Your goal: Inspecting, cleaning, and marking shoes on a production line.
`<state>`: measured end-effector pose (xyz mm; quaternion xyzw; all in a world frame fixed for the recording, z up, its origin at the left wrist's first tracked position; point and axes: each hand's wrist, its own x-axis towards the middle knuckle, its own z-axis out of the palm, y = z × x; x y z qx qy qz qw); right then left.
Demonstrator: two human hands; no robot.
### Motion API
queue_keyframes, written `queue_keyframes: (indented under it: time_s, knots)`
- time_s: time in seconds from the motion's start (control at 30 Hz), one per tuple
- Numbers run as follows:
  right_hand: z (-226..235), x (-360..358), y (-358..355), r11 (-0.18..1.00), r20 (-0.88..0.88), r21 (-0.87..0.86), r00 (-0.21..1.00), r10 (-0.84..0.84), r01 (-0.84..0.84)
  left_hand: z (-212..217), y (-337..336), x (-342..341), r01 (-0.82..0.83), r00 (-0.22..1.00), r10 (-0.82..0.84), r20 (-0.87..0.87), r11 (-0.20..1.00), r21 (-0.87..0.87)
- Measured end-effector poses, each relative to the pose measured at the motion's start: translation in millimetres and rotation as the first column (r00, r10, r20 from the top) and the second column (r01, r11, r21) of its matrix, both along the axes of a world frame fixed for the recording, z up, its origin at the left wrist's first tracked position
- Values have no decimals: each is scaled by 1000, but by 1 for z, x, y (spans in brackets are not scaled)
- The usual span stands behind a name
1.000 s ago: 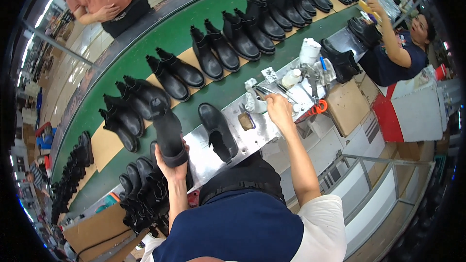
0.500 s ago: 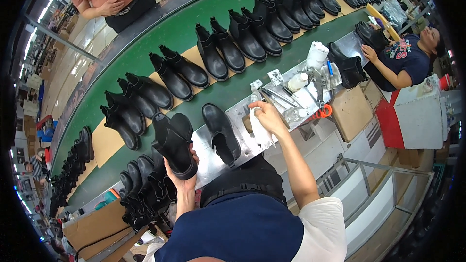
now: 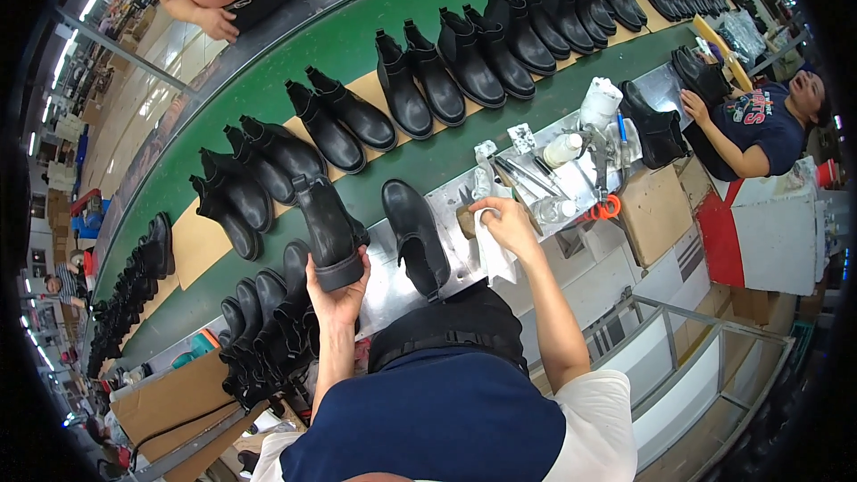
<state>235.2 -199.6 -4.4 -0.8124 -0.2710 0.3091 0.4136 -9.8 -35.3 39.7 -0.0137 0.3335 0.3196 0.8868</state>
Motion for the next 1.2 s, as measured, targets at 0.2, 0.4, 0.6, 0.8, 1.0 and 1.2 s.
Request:
queue_keyframes:
  time_s: [0.2,0.4,0.6,0.8,1.0,1.2]
  knots:
    - [-8,28,32,979,398,-202,912,101,-20,2,0,-1,28,999,-26,22,997,-75]
    - [30,111,159,949,532,290,845,-50,-127,3,-13,-20,18,1000,-17,4,998,-64]
    - [7,186,302,918,731,5,628,267,-396,-3,-23,-26,-51,998,49,-29,996,-73]
    - [-37,213,362,822,683,-450,458,569,-350,-1,-20,-14,-117,990,109,-94,989,-89]
    - [-48,203,378,776,783,-540,143,605,-326,2,-11,-6,-157,986,146,-84,975,-155]
    - [-48,188,393,676,674,-713,81,734,-186,-5,3,1,-103,985,83,-149,986,-134]
